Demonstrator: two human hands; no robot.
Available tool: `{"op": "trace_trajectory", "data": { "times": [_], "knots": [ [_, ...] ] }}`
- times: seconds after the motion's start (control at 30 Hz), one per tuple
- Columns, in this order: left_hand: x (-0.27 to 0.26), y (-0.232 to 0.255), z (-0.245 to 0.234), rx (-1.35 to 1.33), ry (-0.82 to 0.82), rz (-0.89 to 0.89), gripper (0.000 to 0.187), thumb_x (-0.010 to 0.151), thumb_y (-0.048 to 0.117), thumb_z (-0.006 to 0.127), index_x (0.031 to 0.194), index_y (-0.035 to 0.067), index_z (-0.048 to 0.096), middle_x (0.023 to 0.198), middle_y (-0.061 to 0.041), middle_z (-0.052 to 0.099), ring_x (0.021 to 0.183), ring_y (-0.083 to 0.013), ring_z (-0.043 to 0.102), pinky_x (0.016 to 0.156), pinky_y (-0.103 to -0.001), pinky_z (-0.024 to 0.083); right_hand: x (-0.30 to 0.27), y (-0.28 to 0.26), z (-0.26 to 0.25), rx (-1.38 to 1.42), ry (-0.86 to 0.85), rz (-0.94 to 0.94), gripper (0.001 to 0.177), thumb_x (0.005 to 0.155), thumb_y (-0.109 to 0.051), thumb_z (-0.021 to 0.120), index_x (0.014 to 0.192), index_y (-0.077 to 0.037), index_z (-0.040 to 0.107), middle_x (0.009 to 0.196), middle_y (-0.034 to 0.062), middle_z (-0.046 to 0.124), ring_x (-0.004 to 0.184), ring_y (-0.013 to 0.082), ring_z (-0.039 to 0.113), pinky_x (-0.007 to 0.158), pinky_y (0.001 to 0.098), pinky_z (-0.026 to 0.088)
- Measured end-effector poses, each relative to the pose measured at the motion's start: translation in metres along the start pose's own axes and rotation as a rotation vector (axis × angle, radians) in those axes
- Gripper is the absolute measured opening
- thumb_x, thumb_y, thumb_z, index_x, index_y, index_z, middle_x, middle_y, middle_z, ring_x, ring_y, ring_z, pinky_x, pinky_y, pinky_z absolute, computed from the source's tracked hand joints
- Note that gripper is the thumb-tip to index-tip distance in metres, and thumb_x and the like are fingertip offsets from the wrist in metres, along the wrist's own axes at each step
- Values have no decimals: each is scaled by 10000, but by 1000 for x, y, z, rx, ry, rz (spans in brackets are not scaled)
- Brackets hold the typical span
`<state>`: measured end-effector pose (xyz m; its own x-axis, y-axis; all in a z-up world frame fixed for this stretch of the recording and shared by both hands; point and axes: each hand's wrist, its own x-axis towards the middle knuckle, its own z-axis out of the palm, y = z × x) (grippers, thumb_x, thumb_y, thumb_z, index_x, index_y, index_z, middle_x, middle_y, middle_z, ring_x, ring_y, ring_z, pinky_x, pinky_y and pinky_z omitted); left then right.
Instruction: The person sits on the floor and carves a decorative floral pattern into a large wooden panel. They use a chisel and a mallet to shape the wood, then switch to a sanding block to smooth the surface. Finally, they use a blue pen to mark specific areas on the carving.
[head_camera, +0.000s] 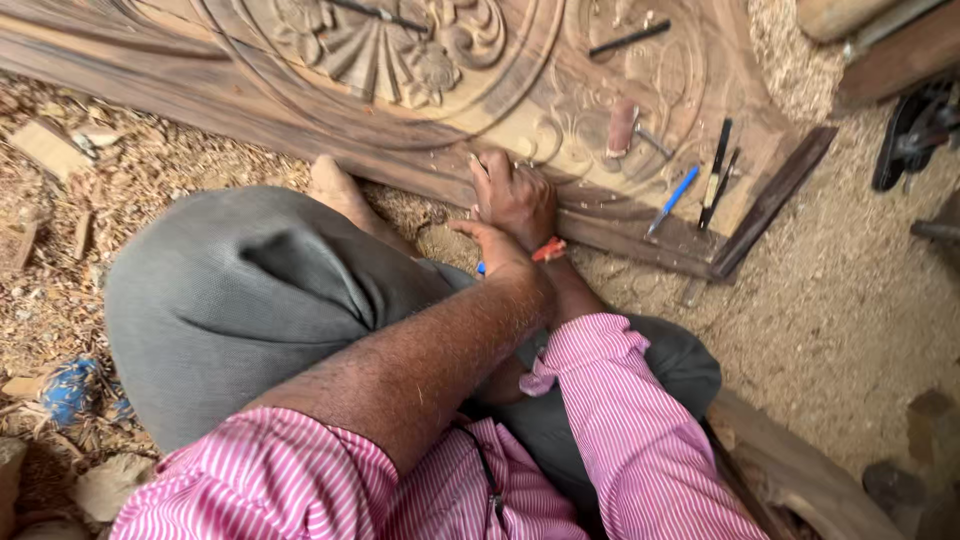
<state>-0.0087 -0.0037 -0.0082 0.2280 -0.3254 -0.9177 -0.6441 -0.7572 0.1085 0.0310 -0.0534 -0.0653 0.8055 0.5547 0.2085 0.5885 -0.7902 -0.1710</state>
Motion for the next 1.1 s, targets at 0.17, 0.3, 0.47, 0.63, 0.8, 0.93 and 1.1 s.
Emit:
{"op": "trace_trajectory", "data": {
  "times": [0.17,0.3,0.47,0.63,0.8,0.93,1.1],
  "knots": [
    [-11,2,-7,9,-33,47,707,881,410,749,1524,194,552,1599,-119,455,1434,-448,440,959,-738,434,6,2,14,-37,-1,-12,215,1048,-276,655,1056,-81,565,610,36,583,523,193,590,500,370,474],
    [-14,-5,-5,-20,-21,44,829,865,435,802,1572,208,434,1624,-125,409,1447,-452,405,967,-718,429,0,6,11,-17,-68,24,178,1066,-247,656,1049,-85,585,540,3,562,449,162,555,447,355,451],
    [-12,-7,-5,-41,7,25,806,872,398,805,1566,211,439,1612,-133,428,1439,-458,416,953,-718,440,10,6,16,14,-143,45,179,1066,-249,643,1081,-81,581,554,19,566,441,182,559,414,377,435],
    [-8,-1,-2,-46,26,56,785,880,360,808,1560,214,443,1600,-140,447,1430,-465,427,939,-718,451,-3,7,12,-29,-23,11,209,1052,-284,643,1086,-92,566,588,29,572,497,195,583,485,400,466],
    [-2,1,-1,-76,47,5,757,886,292,816,1550,200,463,1597,-133,448,1427,-474,420,926,-727,447,-11,21,12,-10,-14,-48,190,1105,-298,598,1104,-121,529,648,20,590,530,172,591,513,379,488],
    [-6,3,-2,-126,36,20,731,908,355,743,1560,169,469,1604,-142,458,1425,-493,431,944,-761,410,-8,18,29,-3,-34,33,188,1093,-305,594,1092,-123,544,584,-12,552,460,149,543,455,363,470],
    [-23,-7,-6,-158,44,15,722,920,358,762,1550,172,464,1656,-192,320,1479,-547,265,910,-758,403,-18,33,-2,-67,-355,100,233,1082,-344,616,1077,-116,570,515,6,543,388,196,544,351,393,439]
  ]
}}
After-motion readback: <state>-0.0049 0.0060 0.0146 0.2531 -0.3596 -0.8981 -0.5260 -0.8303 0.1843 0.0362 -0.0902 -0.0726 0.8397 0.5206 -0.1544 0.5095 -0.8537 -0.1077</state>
